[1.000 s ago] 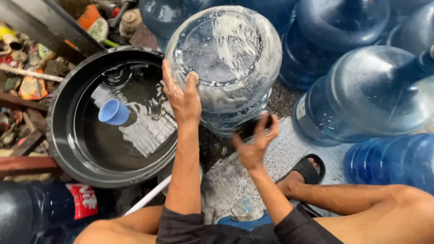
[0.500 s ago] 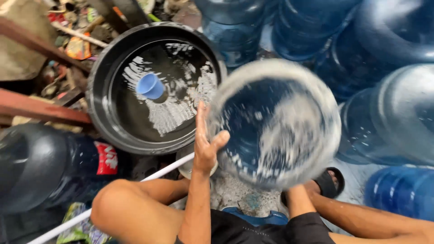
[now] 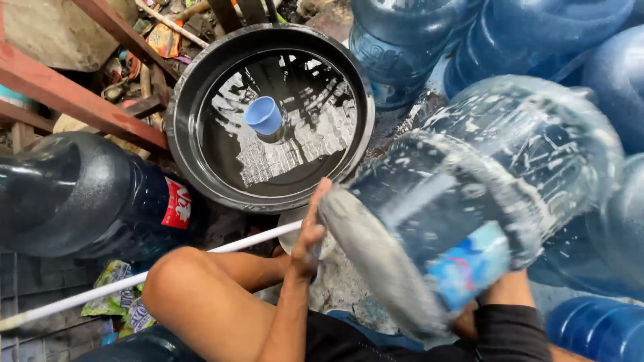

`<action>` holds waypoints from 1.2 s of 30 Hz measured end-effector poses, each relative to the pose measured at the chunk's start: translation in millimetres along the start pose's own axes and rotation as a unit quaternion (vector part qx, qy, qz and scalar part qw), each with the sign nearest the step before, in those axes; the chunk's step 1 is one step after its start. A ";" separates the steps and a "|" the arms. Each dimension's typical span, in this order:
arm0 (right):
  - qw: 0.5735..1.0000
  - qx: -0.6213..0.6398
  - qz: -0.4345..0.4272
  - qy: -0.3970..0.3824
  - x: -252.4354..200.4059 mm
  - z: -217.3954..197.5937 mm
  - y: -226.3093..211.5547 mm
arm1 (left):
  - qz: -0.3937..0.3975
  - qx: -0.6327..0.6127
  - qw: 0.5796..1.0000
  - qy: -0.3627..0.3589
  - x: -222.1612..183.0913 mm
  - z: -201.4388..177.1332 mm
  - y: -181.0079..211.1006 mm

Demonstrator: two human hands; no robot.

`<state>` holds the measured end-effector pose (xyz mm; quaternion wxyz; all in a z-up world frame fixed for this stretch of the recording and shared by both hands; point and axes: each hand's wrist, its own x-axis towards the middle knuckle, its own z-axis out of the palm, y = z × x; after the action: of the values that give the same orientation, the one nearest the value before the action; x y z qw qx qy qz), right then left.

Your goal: Manually scrubbing the exterior of large plastic water jugs with soap and water before rinsing them.

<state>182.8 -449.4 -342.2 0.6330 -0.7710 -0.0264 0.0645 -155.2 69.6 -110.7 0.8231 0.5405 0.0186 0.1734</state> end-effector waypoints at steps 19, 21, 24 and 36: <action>0.988 0.037 -0.152 -0.013 -78.7 145.8 -240.0 | -0.427 -0.175 0.867 0.189 87.2 37.6 -209.2; 0.983 0.009 -0.184 -0.021 -80.3 166.6 -243.2 | -0.347 -0.068 0.930 0.103 100.5 74.1 -114.1; 0.956 -0.258 -0.139 0.002 -100.8 178.2 -279.1 | -0.346 -0.063 0.934 0.058 106.1 88.3 -59.4; 0.946 -0.165 -0.192 0.203 -39.5 243.3 -282.3 | -0.194 0.199 0.798 0.535 145.7 -150.3 -106.9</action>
<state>123.0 -161.9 -109.3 0.4894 -0.8418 -0.0551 -0.2210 -22.7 208.9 -246.0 0.5733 0.4986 0.5942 0.2638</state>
